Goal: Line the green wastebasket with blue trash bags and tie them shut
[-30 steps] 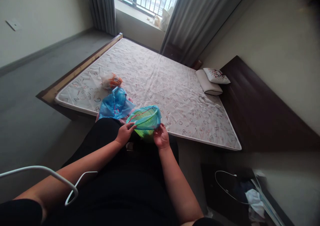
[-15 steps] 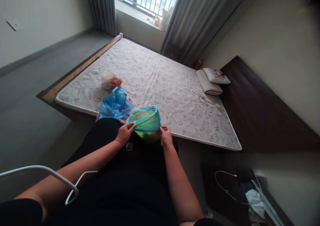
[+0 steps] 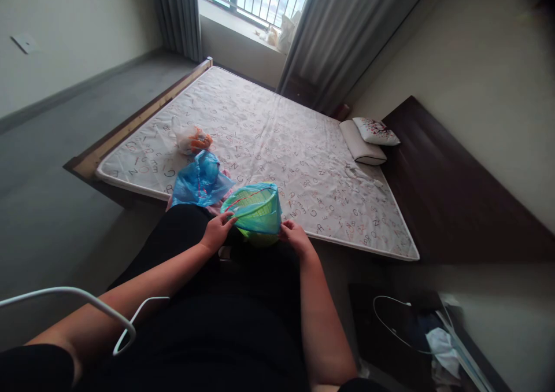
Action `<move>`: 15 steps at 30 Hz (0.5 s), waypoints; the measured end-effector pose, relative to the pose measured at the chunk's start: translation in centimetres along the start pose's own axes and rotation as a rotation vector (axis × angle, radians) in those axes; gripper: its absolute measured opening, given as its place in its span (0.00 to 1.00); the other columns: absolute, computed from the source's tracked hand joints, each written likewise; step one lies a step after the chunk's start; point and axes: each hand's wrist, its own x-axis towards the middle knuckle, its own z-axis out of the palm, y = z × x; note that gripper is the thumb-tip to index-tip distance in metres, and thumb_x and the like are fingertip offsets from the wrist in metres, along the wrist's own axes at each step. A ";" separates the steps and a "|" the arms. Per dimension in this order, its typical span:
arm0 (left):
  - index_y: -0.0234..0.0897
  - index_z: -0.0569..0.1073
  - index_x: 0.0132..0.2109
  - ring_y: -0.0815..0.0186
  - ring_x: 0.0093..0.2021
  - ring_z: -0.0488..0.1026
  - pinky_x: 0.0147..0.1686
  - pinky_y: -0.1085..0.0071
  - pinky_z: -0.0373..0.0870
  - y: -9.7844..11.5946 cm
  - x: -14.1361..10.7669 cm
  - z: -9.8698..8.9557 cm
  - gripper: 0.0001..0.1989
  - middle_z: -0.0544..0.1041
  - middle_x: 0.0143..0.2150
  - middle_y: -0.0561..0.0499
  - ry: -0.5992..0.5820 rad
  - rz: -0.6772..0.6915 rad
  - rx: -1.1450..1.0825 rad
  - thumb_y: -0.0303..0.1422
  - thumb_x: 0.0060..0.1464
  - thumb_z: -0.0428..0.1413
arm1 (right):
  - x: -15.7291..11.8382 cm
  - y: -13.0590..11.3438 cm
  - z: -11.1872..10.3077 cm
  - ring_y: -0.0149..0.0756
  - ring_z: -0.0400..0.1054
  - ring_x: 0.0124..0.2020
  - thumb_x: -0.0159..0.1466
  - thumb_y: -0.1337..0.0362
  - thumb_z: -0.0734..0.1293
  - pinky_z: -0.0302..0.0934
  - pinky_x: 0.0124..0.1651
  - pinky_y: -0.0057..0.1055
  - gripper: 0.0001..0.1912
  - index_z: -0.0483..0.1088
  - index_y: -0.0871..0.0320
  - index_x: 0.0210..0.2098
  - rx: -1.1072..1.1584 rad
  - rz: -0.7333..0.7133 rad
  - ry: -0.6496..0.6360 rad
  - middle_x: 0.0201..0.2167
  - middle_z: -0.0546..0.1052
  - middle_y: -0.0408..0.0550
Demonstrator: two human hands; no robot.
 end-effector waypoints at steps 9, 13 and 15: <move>0.31 0.81 0.49 0.65 0.27 0.68 0.33 0.69 0.66 0.5 -0.4 0.0 0.28 0.70 0.25 0.54 0.015 0.011 0.001 0.52 0.58 0.57 | -0.8 -1.0 1.0 0.32 0.73 0.28 0.56 0.58 0.73 0.70 0.37 0.31 0.14 0.65 0.54 0.36 0.207 -0.167 0.143 0.23 0.72 0.36; 0.33 0.75 0.59 0.66 0.29 0.69 0.34 0.71 0.68 2.8 -1.7 0.2 0.24 0.72 0.29 0.54 -0.091 0.142 -0.095 0.43 0.62 0.56 | -2.6 -3.0 1.9 0.31 0.75 0.32 0.56 0.61 0.74 0.71 0.42 0.31 0.20 0.64 0.52 0.43 0.568 -0.331 0.058 0.25 0.73 0.35; 0.35 0.67 0.66 0.68 0.29 0.69 0.33 0.72 0.68 4.4 -2.4 0.5 0.27 0.75 0.34 0.53 -0.232 0.187 -0.225 0.40 0.63 0.56 | -3.6 -4.2 2.4 0.29 0.74 0.31 0.58 0.62 0.73 0.71 0.43 0.31 0.18 0.65 0.52 0.45 0.636 -0.375 0.009 0.28 0.75 0.36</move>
